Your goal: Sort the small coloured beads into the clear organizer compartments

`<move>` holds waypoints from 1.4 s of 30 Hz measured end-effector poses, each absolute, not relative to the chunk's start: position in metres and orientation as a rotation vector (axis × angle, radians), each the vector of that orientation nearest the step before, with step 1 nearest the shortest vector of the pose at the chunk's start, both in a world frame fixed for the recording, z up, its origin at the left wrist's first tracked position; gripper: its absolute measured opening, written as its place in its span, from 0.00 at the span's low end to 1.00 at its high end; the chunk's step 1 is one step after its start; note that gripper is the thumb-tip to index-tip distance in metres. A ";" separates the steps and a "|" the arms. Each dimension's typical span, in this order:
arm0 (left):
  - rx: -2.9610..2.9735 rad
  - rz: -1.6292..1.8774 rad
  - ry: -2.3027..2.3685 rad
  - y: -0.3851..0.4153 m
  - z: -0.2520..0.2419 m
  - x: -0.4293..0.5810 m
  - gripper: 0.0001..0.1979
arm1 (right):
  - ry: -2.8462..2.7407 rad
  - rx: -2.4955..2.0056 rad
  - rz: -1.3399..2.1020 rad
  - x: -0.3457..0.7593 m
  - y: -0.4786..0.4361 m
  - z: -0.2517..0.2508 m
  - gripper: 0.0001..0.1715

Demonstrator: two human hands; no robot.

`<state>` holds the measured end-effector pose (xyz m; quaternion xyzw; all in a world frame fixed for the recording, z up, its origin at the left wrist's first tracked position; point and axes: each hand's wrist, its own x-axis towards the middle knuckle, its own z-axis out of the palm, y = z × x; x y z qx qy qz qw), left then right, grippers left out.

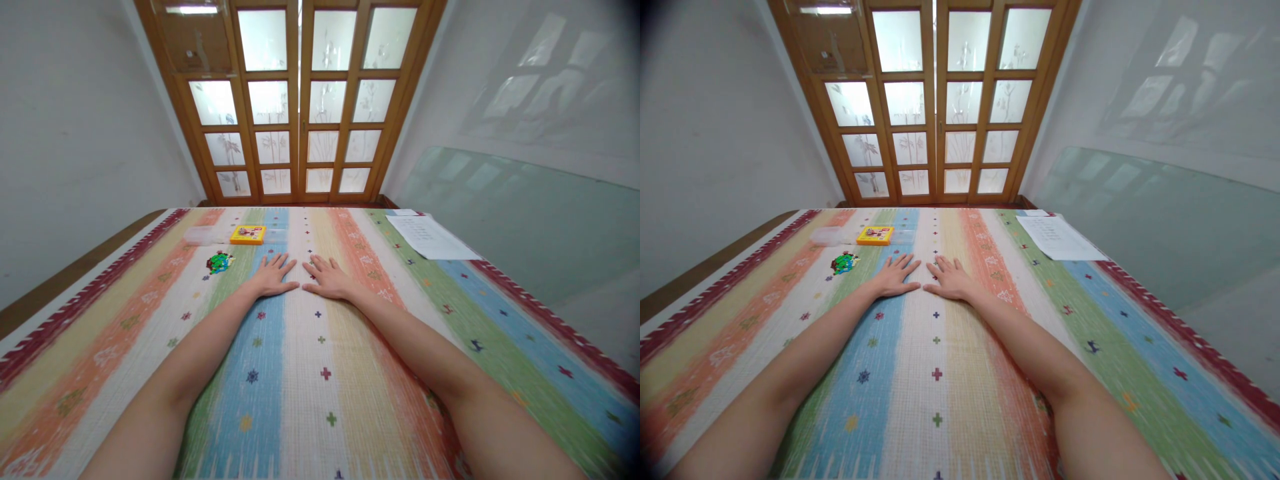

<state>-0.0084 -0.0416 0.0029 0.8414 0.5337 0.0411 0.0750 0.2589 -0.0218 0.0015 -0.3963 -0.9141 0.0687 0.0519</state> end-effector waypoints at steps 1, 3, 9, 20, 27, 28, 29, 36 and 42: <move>2.524 0.121 1.601 -0.042 0.003 -0.008 0.46 | -2.780 -1.208 0.207 0.259 -0.022 0.002 0.55; 2.527 0.119 1.604 -0.042 0.003 -0.008 0.47 | -2.782 -1.218 0.204 0.258 -0.023 0.003 0.55; 2.519 0.105 1.618 -0.042 0.005 -0.007 0.46 | -2.788 -1.232 0.192 0.258 -0.024 0.005 0.54; 2.582 0.134 1.524 -0.043 0.004 -0.004 0.45 | -2.769 -1.170 0.185 0.260 -0.022 0.002 0.53; 2.643 0.214 1.454 -0.042 0.002 -0.001 0.42 | -2.745 -1.078 0.194 0.258 -0.021 -0.001 0.43; 2.638 0.186 1.447 -0.042 0.001 0.000 0.41 | -2.756 -1.074 0.208 0.258 -0.020 -0.001 0.43; 2.632 0.159 1.442 -0.041 0.000 0.001 0.40 | -2.766 -1.072 0.217 0.257 -0.019 -0.002 0.43; 2.640 0.122 1.448 -0.040 -0.004 0.002 0.39 | -2.787 -1.075 0.204 0.257 -0.016 -0.006 0.43; 2.627 0.150 1.456 -0.044 -0.001 0.005 0.39 | -2.760 -1.066 0.192 0.257 -0.018 -0.007 0.41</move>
